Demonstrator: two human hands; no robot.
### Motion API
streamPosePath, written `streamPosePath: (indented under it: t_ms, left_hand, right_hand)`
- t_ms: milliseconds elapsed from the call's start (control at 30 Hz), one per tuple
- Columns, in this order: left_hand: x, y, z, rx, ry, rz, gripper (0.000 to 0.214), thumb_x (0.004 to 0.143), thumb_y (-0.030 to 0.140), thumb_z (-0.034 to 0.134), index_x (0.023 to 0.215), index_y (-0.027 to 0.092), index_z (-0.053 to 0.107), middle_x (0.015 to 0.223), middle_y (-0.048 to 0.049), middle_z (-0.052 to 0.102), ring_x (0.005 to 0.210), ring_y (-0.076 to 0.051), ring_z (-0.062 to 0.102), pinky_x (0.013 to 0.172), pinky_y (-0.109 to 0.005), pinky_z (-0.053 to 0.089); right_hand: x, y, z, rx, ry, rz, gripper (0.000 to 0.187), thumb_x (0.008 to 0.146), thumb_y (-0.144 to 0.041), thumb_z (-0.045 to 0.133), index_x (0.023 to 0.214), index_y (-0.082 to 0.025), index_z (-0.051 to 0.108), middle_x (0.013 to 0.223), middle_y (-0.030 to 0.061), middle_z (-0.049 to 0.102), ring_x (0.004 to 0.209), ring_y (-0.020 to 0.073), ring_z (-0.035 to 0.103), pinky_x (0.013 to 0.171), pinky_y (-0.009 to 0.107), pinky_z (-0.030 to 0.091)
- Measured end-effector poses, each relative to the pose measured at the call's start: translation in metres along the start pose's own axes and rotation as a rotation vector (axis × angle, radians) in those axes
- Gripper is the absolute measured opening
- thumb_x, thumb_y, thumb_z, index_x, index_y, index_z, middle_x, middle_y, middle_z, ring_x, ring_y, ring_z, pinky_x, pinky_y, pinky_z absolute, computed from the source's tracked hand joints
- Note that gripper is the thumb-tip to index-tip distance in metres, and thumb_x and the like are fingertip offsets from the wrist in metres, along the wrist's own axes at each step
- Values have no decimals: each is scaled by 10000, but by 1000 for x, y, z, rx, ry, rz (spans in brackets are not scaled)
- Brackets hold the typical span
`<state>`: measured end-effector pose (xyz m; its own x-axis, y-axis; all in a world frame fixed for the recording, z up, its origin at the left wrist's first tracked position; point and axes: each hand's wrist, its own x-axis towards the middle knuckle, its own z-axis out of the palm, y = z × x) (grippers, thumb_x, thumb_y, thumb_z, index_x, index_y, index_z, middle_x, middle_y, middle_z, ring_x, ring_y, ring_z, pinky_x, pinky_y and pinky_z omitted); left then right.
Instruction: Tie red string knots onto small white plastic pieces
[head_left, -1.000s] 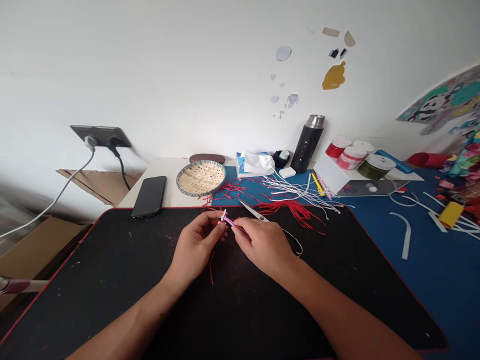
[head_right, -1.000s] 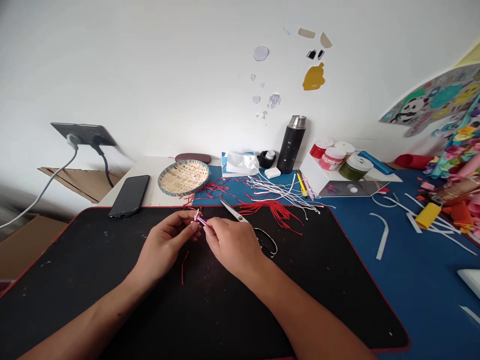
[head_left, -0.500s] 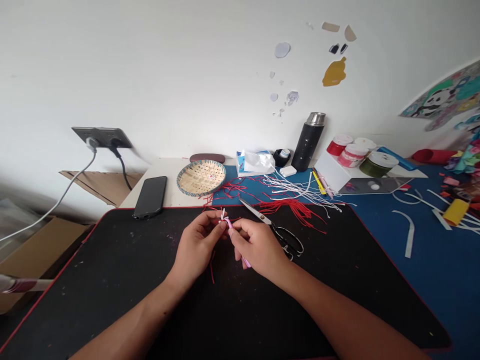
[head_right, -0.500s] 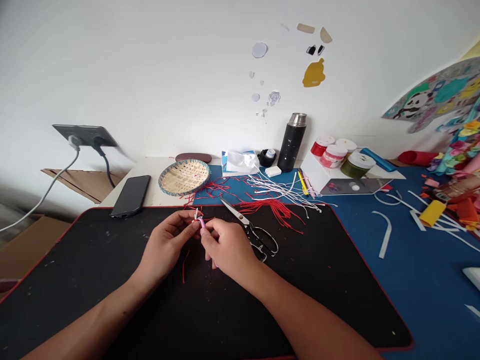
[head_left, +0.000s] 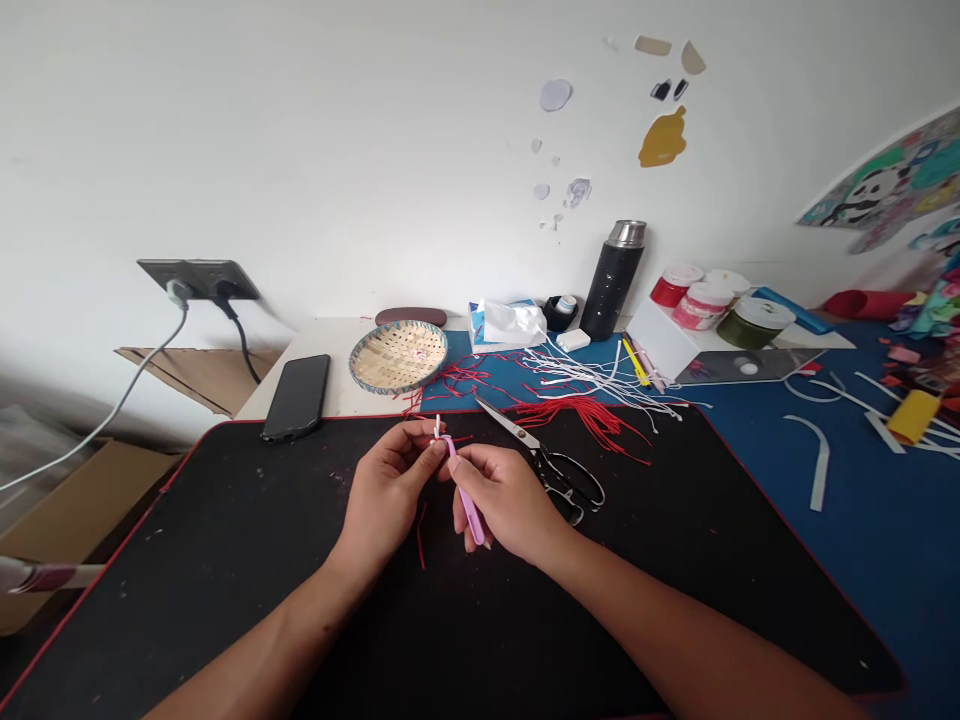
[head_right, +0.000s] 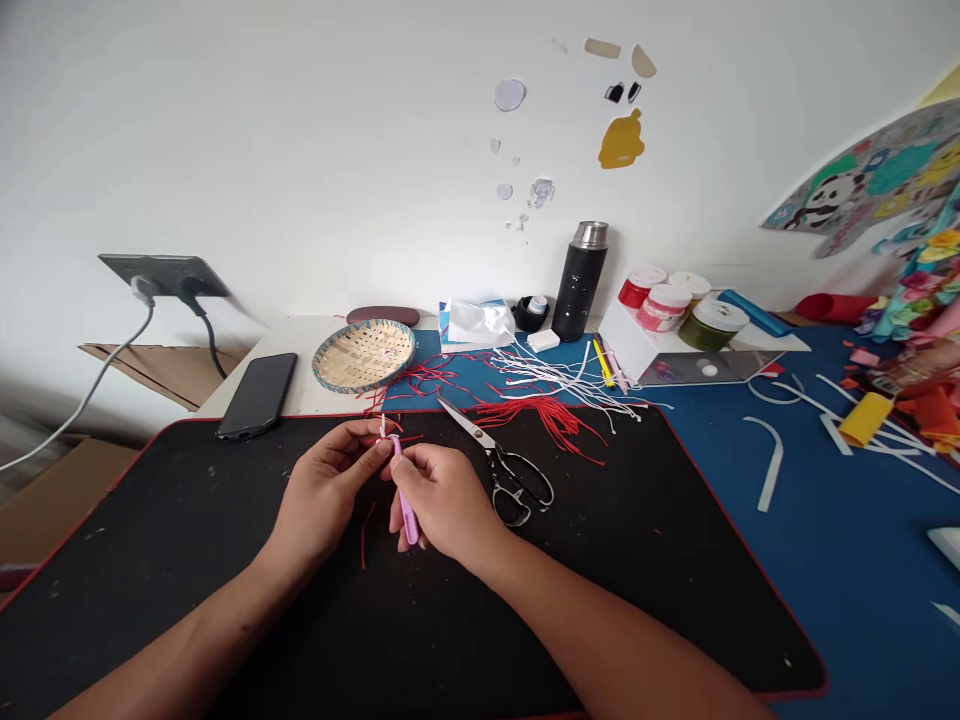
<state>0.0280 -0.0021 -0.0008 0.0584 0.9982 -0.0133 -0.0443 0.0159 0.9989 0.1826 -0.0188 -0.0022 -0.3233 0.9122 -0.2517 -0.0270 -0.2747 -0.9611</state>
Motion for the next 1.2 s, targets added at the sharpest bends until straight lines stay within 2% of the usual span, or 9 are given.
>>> streamPosePath:
  t_ms: [133, 233, 333, 433, 600, 867, 1067, 1200]
  left_hand:
    - [0, -1, -1, 33, 3, 15, 306, 843, 406, 811, 1048, 195, 728, 924, -35, 756, 782, -181, 687, 771, -311, 571]
    - [1, -2, -4, 42, -11, 12, 295, 854, 407, 805, 1051, 201, 731, 997, -48, 768, 827, -187, 706, 792, -312, 573]
    - [3, -2, -7, 88, -13, 11, 295, 861, 412, 795, 1057, 201, 733, 1002, -50, 767, 799, -175, 692, 754, -297, 562]
    - [5, -1, -9, 125, -25, 2, 308, 843, 420, 800, 1041, 194, 731, 919, -41, 754, 752, -176, 671, 709, -299, 553]
    - [7, -2, -12, 138, -54, -16, 322, 827, 416, 804, 1045, 190, 733, 906, -43, 746, 737, -175, 656, 701, -303, 542]
    - [10, 2, -16, 74, -72, -80, 375, 758, 438, 867, 1007, 186, 741, 842, -22, 725, 707, -160, 644, 682, -280, 536]
    - [12, 1, -18, 47, -75, -83, 384, 756, 442, 879, 1005, 182, 745, 880, -32, 734, 716, -161, 651, 685, -289, 536]
    - [12, 1, -17, 66, -131, -85, 368, 780, 423, 865, 1030, 180, 748, 908, -41, 741, 722, -158, 645, 697, -292, 534]
  right_hand:
    - [0, -2, -6, -80, -39, -14, 312, 1035, -450, 490, 971, -178, 629, 545, -53, 609, 371, 113, 558, 365, 193, 363]
    - [-2, -5, -14, -362, 25, -148, 287, 1054, -359, 482, 871, -195, 630, 572, -49, 609, 397, 92, 530, 437, 202, 383]
    - [-2, -8, -21, -739, 141, -322, 279, 1049, -276, 519, 824, -203, 668, 640, -18, 676, 502, 111, 576, 525, 237, 360]
    - [-1, -10, -25, -1038, 197, -424, 249, 1046, -260, 556, 866, -207, 719, 754, 21, 744, 638, 157, 643, 579, 276, 333]
    - [0, -9, -30, -1296, 183, -486, 279, 1090, -298, 497, 1041, -204, 755, 879, 56, 794, 719, 193, 699, 603, 300, 347]
    - [-5, -14, -30, -1479, 146, -451, 315, 1113, -327, 459, 1076, -200, 745, 875, 59, 789, 738, 209, 726, 592, 320, 320]
    - [-4, -18, -30, -1367, 125, -386, 307, 1114, -338, 461, 1095, -214, 741, 956, 44, 804, 809, 196, 732, 636, 306, 347]
    - [-3, -18, -29, -1294, 106, -353, 293, 1106, -326, 479, 1108, -222, 753, 984, 46, 809, 836, 197, 733, 659, 297, 363]
